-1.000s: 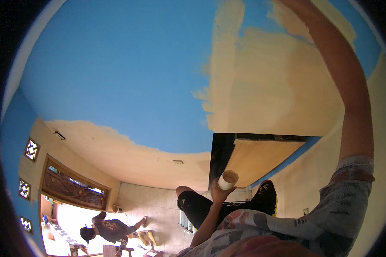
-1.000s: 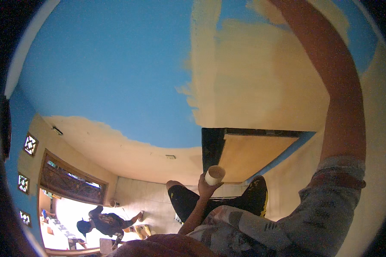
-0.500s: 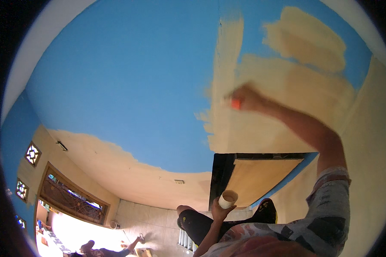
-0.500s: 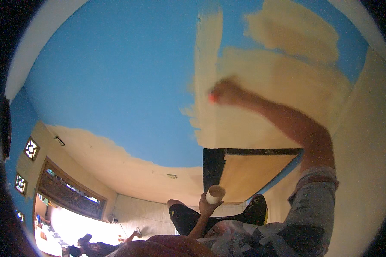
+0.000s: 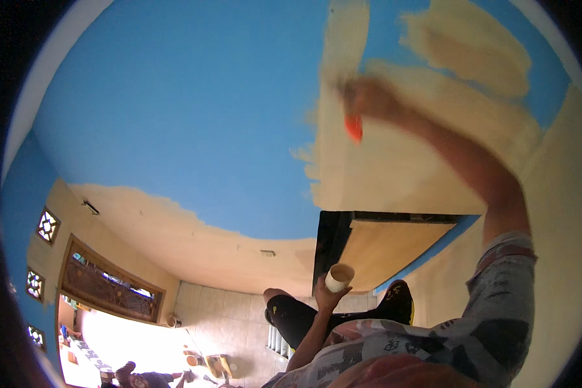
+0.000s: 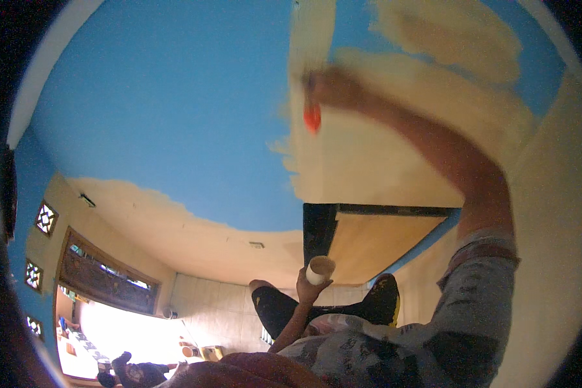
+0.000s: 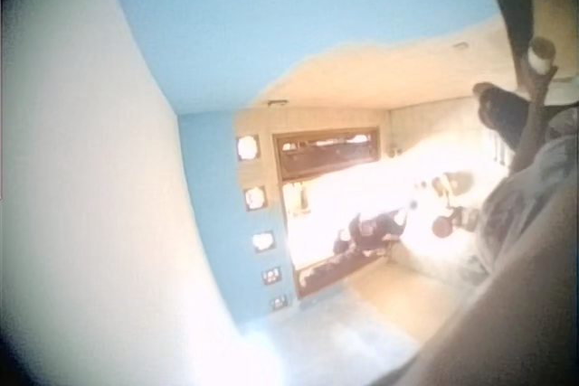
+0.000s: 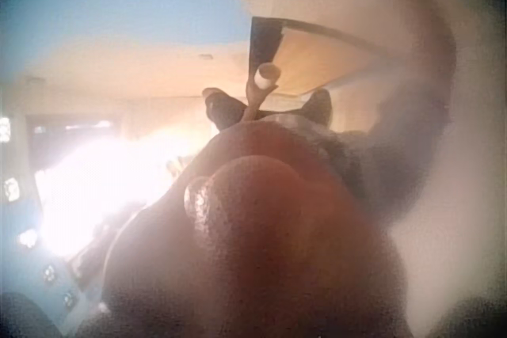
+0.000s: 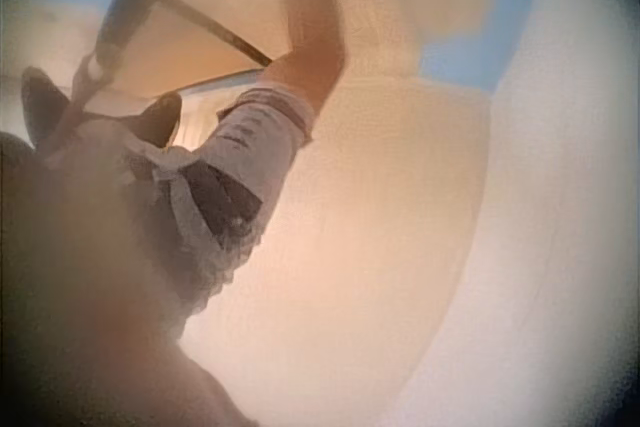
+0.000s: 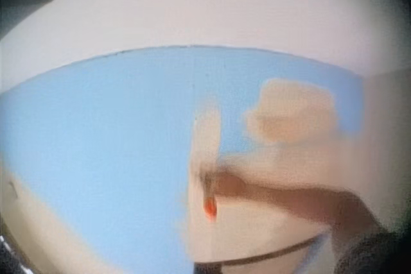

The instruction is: The person paints a ceiling with beige paint using a brush and a small container. They repeatedly dip the brush into the container and apply paint to the ceiling surface, gradually covering the blue area.

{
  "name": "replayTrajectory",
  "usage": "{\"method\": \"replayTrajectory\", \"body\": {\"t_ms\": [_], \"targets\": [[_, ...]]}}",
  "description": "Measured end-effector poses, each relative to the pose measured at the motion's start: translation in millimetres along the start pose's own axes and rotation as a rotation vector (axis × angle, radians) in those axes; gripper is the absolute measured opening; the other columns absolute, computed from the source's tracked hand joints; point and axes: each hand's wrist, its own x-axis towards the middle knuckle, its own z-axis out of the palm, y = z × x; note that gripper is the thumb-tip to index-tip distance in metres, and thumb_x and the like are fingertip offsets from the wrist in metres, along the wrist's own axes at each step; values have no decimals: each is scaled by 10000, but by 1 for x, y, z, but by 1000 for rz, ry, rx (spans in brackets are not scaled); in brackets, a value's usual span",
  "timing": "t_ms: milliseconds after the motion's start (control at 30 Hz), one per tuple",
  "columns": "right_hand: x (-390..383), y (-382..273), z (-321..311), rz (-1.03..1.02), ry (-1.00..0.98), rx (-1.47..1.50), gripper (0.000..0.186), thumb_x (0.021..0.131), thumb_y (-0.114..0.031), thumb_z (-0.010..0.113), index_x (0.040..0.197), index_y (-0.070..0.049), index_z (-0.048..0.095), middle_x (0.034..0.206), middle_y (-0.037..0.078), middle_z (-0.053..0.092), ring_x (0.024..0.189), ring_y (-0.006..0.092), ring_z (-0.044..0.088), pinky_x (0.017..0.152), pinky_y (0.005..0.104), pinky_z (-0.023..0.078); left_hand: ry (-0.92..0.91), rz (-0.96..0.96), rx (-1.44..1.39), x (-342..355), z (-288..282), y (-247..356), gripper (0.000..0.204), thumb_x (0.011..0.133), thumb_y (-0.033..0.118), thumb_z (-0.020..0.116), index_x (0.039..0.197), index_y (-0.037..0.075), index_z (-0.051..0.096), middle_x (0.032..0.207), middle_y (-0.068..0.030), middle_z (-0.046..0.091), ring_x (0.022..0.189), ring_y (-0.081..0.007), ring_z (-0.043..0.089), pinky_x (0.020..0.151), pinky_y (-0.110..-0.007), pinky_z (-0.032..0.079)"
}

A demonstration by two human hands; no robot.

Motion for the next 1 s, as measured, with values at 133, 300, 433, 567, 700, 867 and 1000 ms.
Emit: {"method": "replayTrajectory", "body": {"t_ms": [133, 300, 433, 567, 700, 867, 1000], "targets": [[-68, -84, 26, -59, -145, 708, 304, 838, -256, 620, 1112, -131, 666, 939, 125, 675, 923, 279, 646, 851, 411, 496, -20, 80, -83, 5, 12, 14, 839, 474, 319, 958, 1142, 14, 549, 1039, -159, 638, 960, -315, 632, 808, -427, 526], [-17, 35, -21, 77, 168, 355, 284, 831, -384, 645, 876, -105, 673, 796, 146, 670, 739, 337, 650, 678, 461, 509, -35, 95, -132, 5, 6, 12, 854, 488, 330, 958, 1158, 13, 534, 1056, -165, 631, 968, -311, 632, 815, -419, 529], [48, 199, -143, 402, 182, 90, 229, 846, -313, 677, 953, -113, 703, 857, 96, 690, 740, 240, 661, 635, 349, 531, -56, 136, -125, 10, 24, 1, 886, 481, 347, 961, 1167, 3, 518, 1058, -165, 630, 968, -310, 633, 819, -418, 532], [86, 177, -233, 379, 215, -119, 358, 918, -327, 569, 751, -13, 608, 717, 141, 626, 627, 264, 589, 608, 384, 476, -30, 95, -156, 5, 16, 4, 856, 489, 342, 959, 1149, 4, 532, 1044, -162, 632, 957, -309, 633, 810, -416, 533], [64, 88, -127, -93, 84, -368, 139, 815, -195, 635, 911, -104, 678, 933, 125, 682, 820, 273, 670, 699, 369, 541, 11, 63, -97, 9, 5, 10, 833, 492, 336, 957, 1136, 6, 544, 1030, -157, 635, 948, -308, 632, 797, -414, 532], [-48, -79, 4, -227, -244, 76, 159, 731, -184, 621, 851, -89, 667, 801, 60, 642, 819, 202, 646, 658, 363, 543, -22, 125, -87, 7, 8, 10, 857, 517, 330, 952, 1189, 23, 518, 1079, -142, 644, 1003, -275, 638, 840, -398, 539], [-102, -146, 35, 102, -63, 656, 229, 798, -207, 692, 932, -22, 705, 718, 68, 633, 710, 240, 631, 635, 344, 531, -29, 116, -103, 2, 4, 10, 843, 518, 312, 953, 1184, 26, 522, 1090, -136, 641, 1016, -267, 633, 845, -394, 536]]}}
